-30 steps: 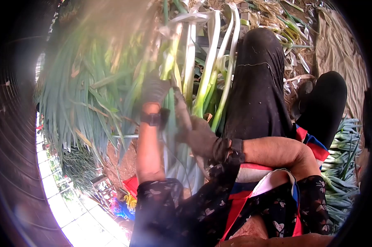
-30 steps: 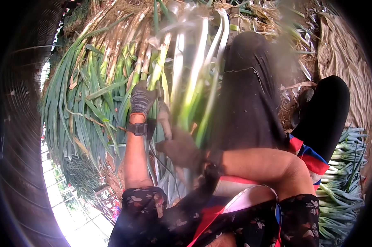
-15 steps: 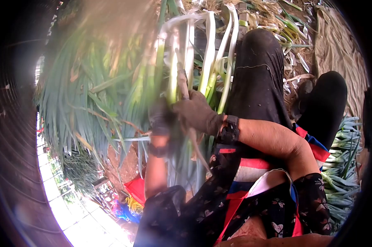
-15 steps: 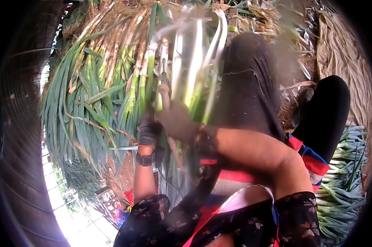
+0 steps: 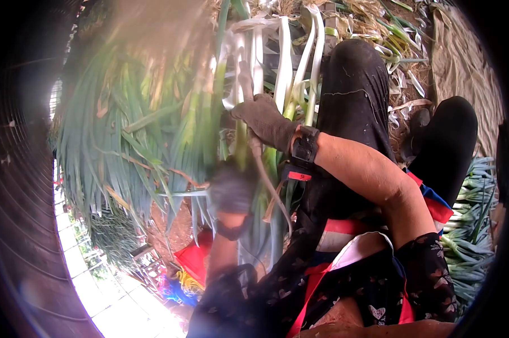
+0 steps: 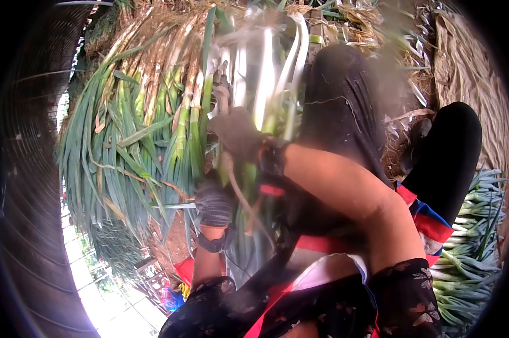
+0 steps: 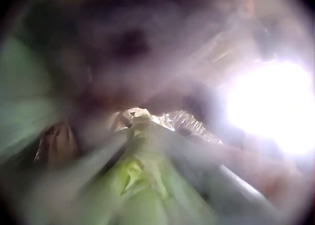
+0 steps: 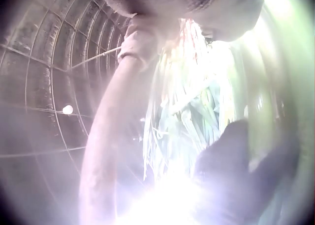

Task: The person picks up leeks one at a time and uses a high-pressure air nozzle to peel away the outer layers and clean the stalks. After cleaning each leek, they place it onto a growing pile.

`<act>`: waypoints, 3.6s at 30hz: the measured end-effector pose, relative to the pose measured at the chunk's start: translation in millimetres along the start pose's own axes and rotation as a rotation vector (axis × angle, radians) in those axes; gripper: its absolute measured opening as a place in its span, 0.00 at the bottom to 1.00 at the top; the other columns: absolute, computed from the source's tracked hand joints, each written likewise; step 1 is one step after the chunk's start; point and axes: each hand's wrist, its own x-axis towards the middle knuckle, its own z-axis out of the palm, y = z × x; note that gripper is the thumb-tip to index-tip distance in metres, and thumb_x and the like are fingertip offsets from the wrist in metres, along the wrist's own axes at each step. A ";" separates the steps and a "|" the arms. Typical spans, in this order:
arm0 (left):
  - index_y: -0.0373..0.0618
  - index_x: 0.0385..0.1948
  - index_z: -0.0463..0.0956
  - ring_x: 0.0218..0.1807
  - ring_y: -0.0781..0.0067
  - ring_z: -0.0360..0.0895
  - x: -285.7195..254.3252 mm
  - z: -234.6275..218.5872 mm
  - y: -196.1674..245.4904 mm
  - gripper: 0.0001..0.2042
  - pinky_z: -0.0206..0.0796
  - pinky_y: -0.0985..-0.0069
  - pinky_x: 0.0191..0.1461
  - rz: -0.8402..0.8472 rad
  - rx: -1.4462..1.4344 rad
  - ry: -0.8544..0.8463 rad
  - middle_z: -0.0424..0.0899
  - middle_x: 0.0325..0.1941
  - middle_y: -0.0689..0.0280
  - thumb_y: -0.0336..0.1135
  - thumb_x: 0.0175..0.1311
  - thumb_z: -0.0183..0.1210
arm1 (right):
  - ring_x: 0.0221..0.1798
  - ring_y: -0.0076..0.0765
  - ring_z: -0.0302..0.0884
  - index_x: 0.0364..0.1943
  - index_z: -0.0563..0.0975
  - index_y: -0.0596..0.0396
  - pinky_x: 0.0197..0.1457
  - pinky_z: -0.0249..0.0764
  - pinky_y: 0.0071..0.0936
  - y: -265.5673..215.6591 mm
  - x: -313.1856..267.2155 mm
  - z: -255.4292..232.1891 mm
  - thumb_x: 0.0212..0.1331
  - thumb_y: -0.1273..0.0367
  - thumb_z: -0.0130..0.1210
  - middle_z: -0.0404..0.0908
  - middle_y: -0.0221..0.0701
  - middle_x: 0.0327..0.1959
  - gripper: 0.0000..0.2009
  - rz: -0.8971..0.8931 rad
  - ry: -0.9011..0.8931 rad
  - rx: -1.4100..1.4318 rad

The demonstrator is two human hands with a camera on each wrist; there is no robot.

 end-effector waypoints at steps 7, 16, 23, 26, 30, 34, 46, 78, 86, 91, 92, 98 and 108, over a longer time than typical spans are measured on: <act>0.43 0.48 0.73 0.36 0.69 0.76 -22.1 41.0 -19.4 0.15 0.70 0.73 0.35 0.202 0.404 0.251 0.78 0.39 0.61 0.38 0.63 0.54 | 0.27 0.34 0.78 0.34 0.81 0.47 0.43 0.71 0.29 16.3 16.9 6.4 0.49 0.66 0.61 0.79 0.29 0.21 0.08 0.264 0.042 0.366; 0.38 0.41 0.78 0.37 0.51 0.79 57.4 -43.7 -59.0 0.21 0.69 0.62 0.44 -0.060 -0.310 -0.029 0.82 0.34 0.49 0.43 0.49 0.67 | 0.37 0.39 0.80 0.40 0.79 0.59 0.43 0.76 0.34 -81.7 -81.5 -2.2 0.50 0.63 0.64 0.81 0.37 0.33 0.16 0.747 -0.108 0.848; 0.36 0.38 0.78 0.34 0.48 0.78 51.5 -49.7 -62.0 0.21 0.69 0.63 0.41 -0.070 -0.421 -0.122 0.81 0.32 0.48 0.44 0.50 0.67 | 0.37 0.36 0.81 0.40 0.77 0.64 0.42 0.77 0.30 -83.4 -81.4 -33.2 0.51 0.64 0.63 0.81 0.40 0.34 0.18 0.811 -0.085 0.960; 0.38 0.37 0.77 0.33 0.48 0.77 22.4 -34.8 -46.6 0.19 0.70 0.61 0.39 -0.033 -0.516 -0.076 0.80 0.31 0.49 0.44 0.52 0.66 | 0.38 0.35 0.80 0.38 0.77 0.65 0.43 0.76 0.32 -70.2 -79.2 -21.0 0.51 0.63 0.64 0.81 0.42 0.33 0.18 0.773 -0.100 0.841; 0.41 0.36 0.76 0.32 0.48 0.77 -15.2 5.0 -27.4 0.16 0.69 0.58 0.38 -0.043 -0.198 -0.080 0.79 0.30 0.51 0.43 0.53 0.65 | 0.36 0.38 0.80 0.31 0.80 0.55 0.40 0.74 0.35 -44.5 -71.4 9.4 0.48 0.66 0.62 0.82 0.36 0.29 0.09 0.646 -0.077 0.572; 0.42 0.36 0.74 0.31 0.46 0.77 -6.1 -21.4 5.4 0.16 0.69 0.57 0.38 -0.087 -0.234 -0.193 0.78 0.30 0.52 0.42 0.52 0.64 | 0.33 0.42 0.79 0.27 0.81 0.46 0.36 0.72 0.35 -20.4 -59.7 32.7 0.46 0.66 0.59 0.82 0.32 0.27 0.04 0.329 -0.040 0.308; 0.38 0.40 0.77 0.35 0.60 0.79 -12.2 -28.7 -7.6 0.16 0.70 0.65 0.41 -0.149 -0.773 -0.195 0.81 0.34 0.54 0.38 0.53 0.62 | 0.29 0.39 0.78 0.34 0.80 0.50 0.41 0.71 0.38 -1.7 -20.4 -11.7 0.46 0.69 0.57 0.78 0.34 0.24 0.09 0.099 -0.093 0.109; 0.45 0.38 0.76 0.40 0.52 0.78 57.6 28.5 -71.3 0.10 0.71 0.63 0.44 0.248 -0.273 -0.048 0.80 0.37 0.53 0.38 0.64 0.50 | 0.29 0.43 0.78 0.32 0.80 0.65 0.37 0.73 0.34 -48.8 -48.1 16.7 0.49 0.63 0.60 0.79 0.44 0.28 0.15 0.457 -0.102 0.944; 0.44 0.37 0.75 0.41 0.44 0.77 113.2 46.2 -92.5 0.09 0.69 0.57 0.46 -0.075 0.039 -0.011 0.79 0.40 0.51 0.38 0.62 0.53 | 0.34 0.34 0.80 0.43 0.81 0.51 0.44 0.75 0.32 -48.9 -48.9 40.3 0.56 0.62 0.57 0.80 0.35 0.31 0.13 0.501 -0.441 0.708; 0.44 0.37 0.76 0.41 0.43 0.77 128.6 80.6 -99.3 0.12 0.70 0.56 0.44 -0.086 0.011 0.188 0.79 0.39 0.50 0.40 0.57 0.58 | 0.33 0.45 0.81 0.33 0.82 0.61 0.39 0.75 0.37 -43.1 -44.7 40.9 0.48 0.61 0.60 0.81 0.45 0.28 0.15 0.033 -0.310 0.480; 0.43 0.37 0.76 0.40 0.43 0.77 130.4 83.8 -100.7 0.12 0.70 0.56 0.44 -0.088 0.014 0.238 0.79 0.39 0.49 0.40 0.56 0.59 | 0.33 0.45 0.81 0.32 0.82 0.63 0.40 0.75 0.36 -45.6 -43.6 37.9 0.47 0.61 0.60 0.81 0.46 0.28 0.16 0.185 -0.358 0.599; 0.38 0.35 0.78 0.35 0.42 0.78 149.4 67.7 -98.8 0.13 0.70 0.57 0.40 -0.080 -0.040 -0.052 0.81 0.36 0.47 0.38 0.53 0.61 | 0.32 0.45 0.81 0.31 0.82 0.65 0.40 0.74 0.35 -53.1 -42.3 17.3 0.44 0.62 0.62 0.81 0.45 0.27 0.17 0.716 -0.393 0.943; 0.39 0.33 0.79 0.32 0.77 0.73 134.7 35.8 -94.1 0.09 0.65 0.75 0.37 -0.184 -0.934 -0.328 0.80 0.30 0.66 0.34 0.57 0.56 | 0.32 0.44 0.80 0.31 0.81 0.67 0.39 0.74 0.36 -39.7 -64.7 18.0 0.45 0.64 0.62 0.81 0.46 0.29 0.16 0.449 -0.329 0.604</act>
